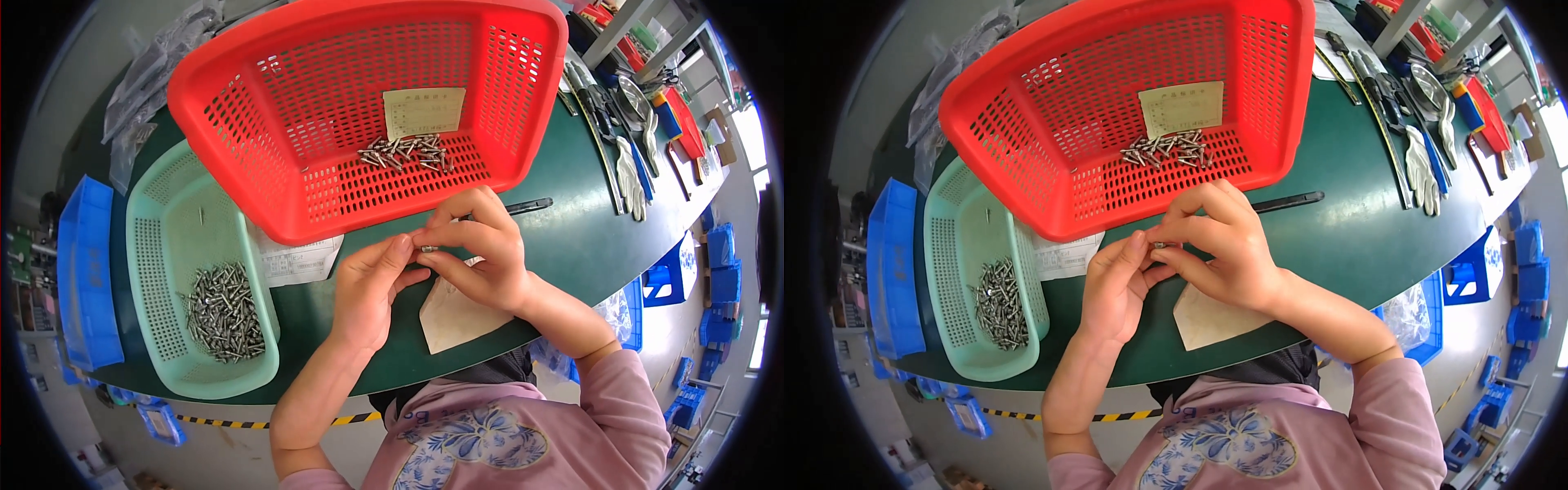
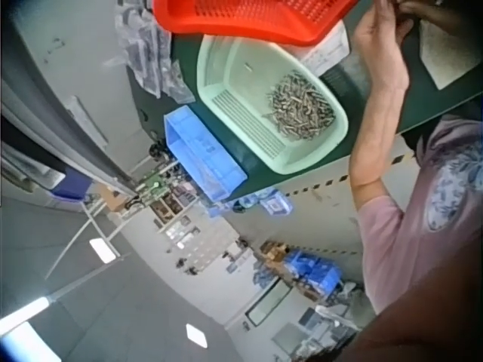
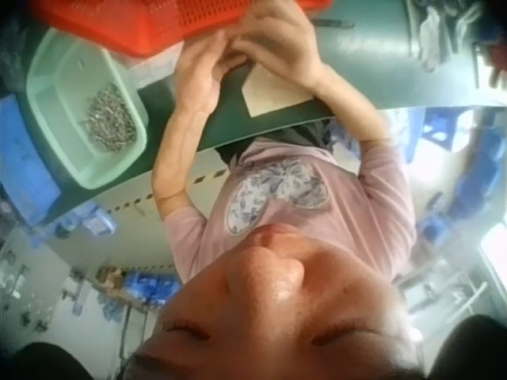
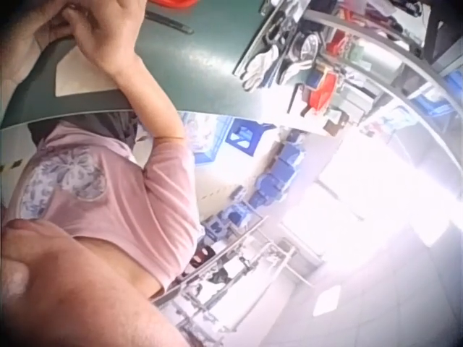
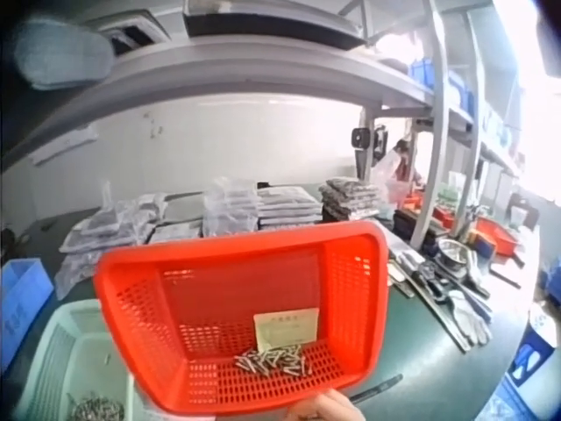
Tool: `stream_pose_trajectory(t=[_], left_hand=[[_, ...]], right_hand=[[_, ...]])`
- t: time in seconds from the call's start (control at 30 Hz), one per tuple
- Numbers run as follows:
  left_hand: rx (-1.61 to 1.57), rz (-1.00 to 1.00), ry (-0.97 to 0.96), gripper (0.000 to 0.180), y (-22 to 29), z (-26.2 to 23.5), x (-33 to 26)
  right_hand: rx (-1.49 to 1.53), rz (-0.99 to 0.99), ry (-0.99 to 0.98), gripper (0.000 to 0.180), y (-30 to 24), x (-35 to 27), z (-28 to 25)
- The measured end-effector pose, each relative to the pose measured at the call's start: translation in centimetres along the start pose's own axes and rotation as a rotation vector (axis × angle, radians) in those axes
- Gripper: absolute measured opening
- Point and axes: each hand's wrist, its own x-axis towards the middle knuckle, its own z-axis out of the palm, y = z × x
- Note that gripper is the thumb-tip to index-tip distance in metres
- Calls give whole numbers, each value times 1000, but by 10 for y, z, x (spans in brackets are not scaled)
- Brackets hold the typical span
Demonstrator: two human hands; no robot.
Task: Sorting and inspecting small metal screws at a workbench.
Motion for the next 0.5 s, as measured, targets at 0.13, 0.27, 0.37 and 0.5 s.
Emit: stream_pose_trajectory(t=[0.13,0.27,0.37,0.5], left_hand=[[-198,-136,-134,31,-2,-8,-1],[-268,-198,-190,31,-6,-11,0],[-312,-233,-141,30,-2,-8,-1],[-354,-166,-147,27,-2,-11,-3]], right_hand=[[56,58,5,28,-3,-7,-3],[293,84,-69,30,1,-8,-3],[311,62,-129,30,3,-8,-3],[437,178,-109,31,1,-10,3]])
